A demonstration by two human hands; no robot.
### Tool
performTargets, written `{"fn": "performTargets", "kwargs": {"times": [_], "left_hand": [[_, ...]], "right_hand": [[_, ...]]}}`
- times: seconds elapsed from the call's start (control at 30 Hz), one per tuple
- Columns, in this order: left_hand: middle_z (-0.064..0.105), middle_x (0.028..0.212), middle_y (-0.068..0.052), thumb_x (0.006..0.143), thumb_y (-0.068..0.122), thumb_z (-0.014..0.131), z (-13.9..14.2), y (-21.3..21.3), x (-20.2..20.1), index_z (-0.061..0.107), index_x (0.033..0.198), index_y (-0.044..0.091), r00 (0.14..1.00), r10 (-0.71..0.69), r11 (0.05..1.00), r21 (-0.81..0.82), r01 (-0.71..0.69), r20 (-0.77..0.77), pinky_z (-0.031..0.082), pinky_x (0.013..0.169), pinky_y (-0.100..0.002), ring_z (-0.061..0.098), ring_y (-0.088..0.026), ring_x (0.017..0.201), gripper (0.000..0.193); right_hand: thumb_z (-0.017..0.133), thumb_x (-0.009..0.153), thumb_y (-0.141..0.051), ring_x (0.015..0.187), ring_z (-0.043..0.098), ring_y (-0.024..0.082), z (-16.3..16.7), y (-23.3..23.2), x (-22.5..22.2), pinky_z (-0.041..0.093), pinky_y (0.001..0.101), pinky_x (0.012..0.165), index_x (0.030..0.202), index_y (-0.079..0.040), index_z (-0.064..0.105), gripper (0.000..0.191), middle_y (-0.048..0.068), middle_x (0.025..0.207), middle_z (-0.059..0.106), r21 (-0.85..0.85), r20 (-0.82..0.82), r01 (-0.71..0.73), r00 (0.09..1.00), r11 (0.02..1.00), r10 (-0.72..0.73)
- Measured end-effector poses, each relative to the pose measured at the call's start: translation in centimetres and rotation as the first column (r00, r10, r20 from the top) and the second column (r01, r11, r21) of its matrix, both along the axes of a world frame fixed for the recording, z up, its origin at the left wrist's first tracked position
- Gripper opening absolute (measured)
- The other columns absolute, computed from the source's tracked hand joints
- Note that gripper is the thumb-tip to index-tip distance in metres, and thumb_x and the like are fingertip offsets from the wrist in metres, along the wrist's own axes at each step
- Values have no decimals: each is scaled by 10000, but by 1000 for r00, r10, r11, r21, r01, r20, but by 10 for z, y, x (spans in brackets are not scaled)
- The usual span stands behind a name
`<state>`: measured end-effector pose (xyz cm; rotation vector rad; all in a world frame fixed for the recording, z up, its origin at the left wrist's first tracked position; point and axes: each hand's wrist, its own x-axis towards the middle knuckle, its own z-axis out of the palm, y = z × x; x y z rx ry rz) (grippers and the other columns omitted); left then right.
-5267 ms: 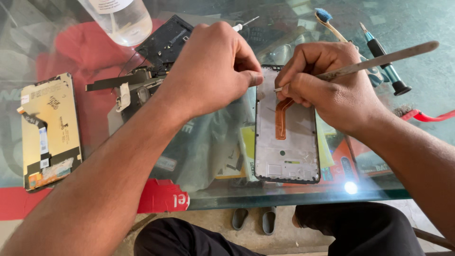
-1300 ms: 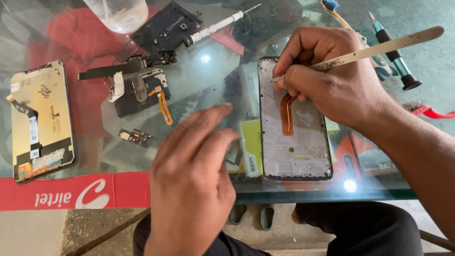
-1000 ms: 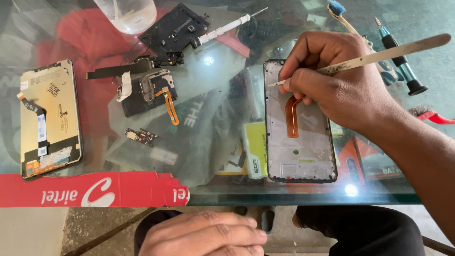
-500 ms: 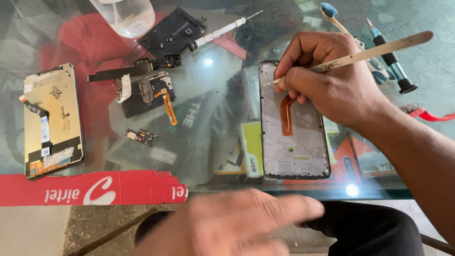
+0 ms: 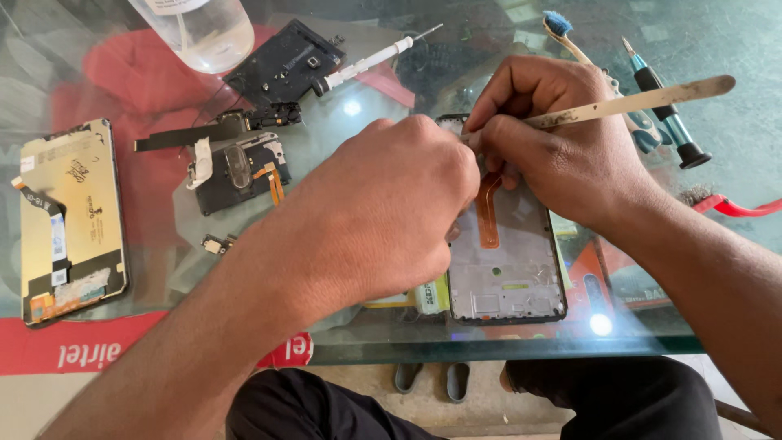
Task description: The person uses a metal spudger to pry and separate the screen assembly from the phone frame, then uses a toothbrush to clean the edges. The person handles the phone frame, screen, and internal components on a glass workbench.
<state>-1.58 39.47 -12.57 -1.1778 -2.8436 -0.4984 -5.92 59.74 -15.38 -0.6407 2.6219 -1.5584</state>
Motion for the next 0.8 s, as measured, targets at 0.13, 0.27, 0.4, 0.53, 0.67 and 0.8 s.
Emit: {"fn": "performTargets", "kwargs": {"times": [0.13, 0.27, 0.4, 0.53, 0.67, 0.8], "left_hand": [[703, 803, -194, 691, 103, 750, -2, 15, 21, 732, 777, 46, 998, 45, 999, -2, -45, -51, 579, 662, -472, 714, -389, 739, 104], [697, 802, -195, 702, 90, 721, -1, 27, 26, 705, 768, 19, 995, 92, 991, -94, -94, -25, 596, 663, -452, 726, -353, 750, 99], [668, 839, -181, 839, 98, 704, 21, 21, 54, 618, 829, -8, 984, 156, 955, 270, -127, -88, 573, 707, -451, 697, -353, 787, 136], [632, 796, -127, 893, 73, 633, 14, 23, 109, 616, 956, 18, 959, 57, 863, 469, -188, 279, 534, 740, -440, 683, -308, 794, 85], [657, 800, -115, 891, 77, 653, -23, 15, 113, 644, 954, 27, 789, -259, 803, 578, -144, 556, 546, 724, -417, 700, -297, 781, 81], [681, 803, -104, 889, 80, 672, -40, 3, 104, 672, 952, 35, 729, -349, 789, 605, -111, 589, 557, 708, -394, 716, -285, 768, 78]], "right_hand": [[635, 951, 18, 663, 683, 69, 0, 1, 2, 564, 225, 569, 909, 5, 647, 46, 58, 788, 712, 0, -73, -34, 997, 999, 34], [636, 948, 19, 678, 683, 67, 1, 1, 5, 562, 216, 587, 915, 4, 651, 39, 64, 799, 713, 1, -105, -43, 994, 999, 43], [603, 932, 3, 633, 668, 56, 1, 3, 5, 553, 210, 514, 901, -11, 647, 56, 59, 808, 733, -8, -7, -9, 1000, 1000, 8], [590, 918, 15, 591, 645, 59, -1, 5, 2, 529, 213, 489, 898, -9, 646, 64, 73, 820, 743, -9, 7, -8, 1000, 1000, 8], [575, 943, 10, 642, 651, 49, -3, 5, 1, 540, 207, 510, 912, -7, 638, 72, 86, 854, 739, -36, 24, -38, 999, 999, 39], [567, 952, 13, 642, 656, 56, -3, 4, 3, 549, 214, 516, 916, 1, 635, 77, 98, 861, 739, -37, 0, -38, 999, 999, 38]]}}
